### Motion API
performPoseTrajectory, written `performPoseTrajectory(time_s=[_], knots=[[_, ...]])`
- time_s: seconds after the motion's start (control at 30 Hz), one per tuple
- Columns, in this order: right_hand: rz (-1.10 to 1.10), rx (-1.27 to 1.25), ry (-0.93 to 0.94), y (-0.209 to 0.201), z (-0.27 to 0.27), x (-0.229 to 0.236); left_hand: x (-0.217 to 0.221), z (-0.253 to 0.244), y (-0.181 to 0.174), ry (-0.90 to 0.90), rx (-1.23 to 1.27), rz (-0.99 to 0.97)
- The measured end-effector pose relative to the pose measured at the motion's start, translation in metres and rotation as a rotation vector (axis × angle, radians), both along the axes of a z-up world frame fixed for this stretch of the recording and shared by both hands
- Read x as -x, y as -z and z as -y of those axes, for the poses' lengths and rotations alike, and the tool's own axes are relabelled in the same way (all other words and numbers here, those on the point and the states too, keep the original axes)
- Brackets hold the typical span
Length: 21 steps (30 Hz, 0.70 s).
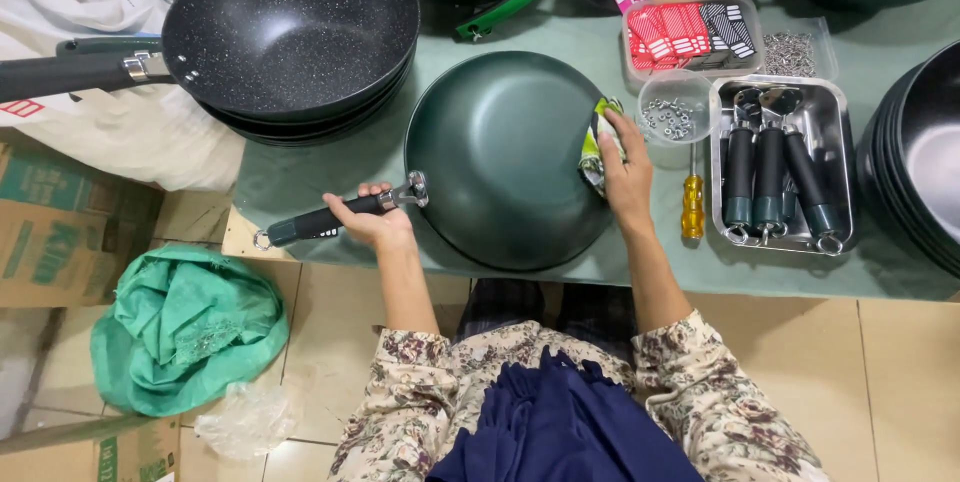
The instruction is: Assembling handles onto woks using a screwdriver and cleaning them with a cloth
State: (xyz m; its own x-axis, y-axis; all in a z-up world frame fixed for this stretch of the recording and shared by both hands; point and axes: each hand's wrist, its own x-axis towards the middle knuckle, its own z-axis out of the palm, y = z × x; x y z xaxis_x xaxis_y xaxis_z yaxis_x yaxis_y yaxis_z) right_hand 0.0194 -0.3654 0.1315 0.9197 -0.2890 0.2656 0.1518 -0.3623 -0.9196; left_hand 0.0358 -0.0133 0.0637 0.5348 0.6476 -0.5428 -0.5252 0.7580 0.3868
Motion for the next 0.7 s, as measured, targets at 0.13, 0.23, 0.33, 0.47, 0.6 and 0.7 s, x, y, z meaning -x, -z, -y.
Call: performPoseTrajectory(time_s=[0.13,0.23,0.33,0.47,0.6,0.7], knots=[[0.168,0.233,-0.083,-0.003,-0.007,-0.041,0.016,0.014,-0.034,0.001,-0.03,0.078],[0.39,0.671,-0.059,-0.026,-0.06,-0.047,0.021,0.022,-0.045,-0.009,-0.069,0.121],[0.557,0.837,-0.246,-0.05,-0.135,-0.026,0.019,0.021,-0.033,-0.008,-0.119,0.13],[0.669,1.117,-0.487,-0.063,-0.191,-0.021,0.024,0.034,-0.05,-0.004,-0.248,0.199],[0.441,1.225,-0.543,-0.058,-0.208,-0.079,0.03,0.042,-0.071,-0.018,-0.321,0.179],[0.038,1.175,-0.682,-0.073,-0.198,-0.141,0.031,0.046,-0.079,-0.034,-0.332,0.18]])
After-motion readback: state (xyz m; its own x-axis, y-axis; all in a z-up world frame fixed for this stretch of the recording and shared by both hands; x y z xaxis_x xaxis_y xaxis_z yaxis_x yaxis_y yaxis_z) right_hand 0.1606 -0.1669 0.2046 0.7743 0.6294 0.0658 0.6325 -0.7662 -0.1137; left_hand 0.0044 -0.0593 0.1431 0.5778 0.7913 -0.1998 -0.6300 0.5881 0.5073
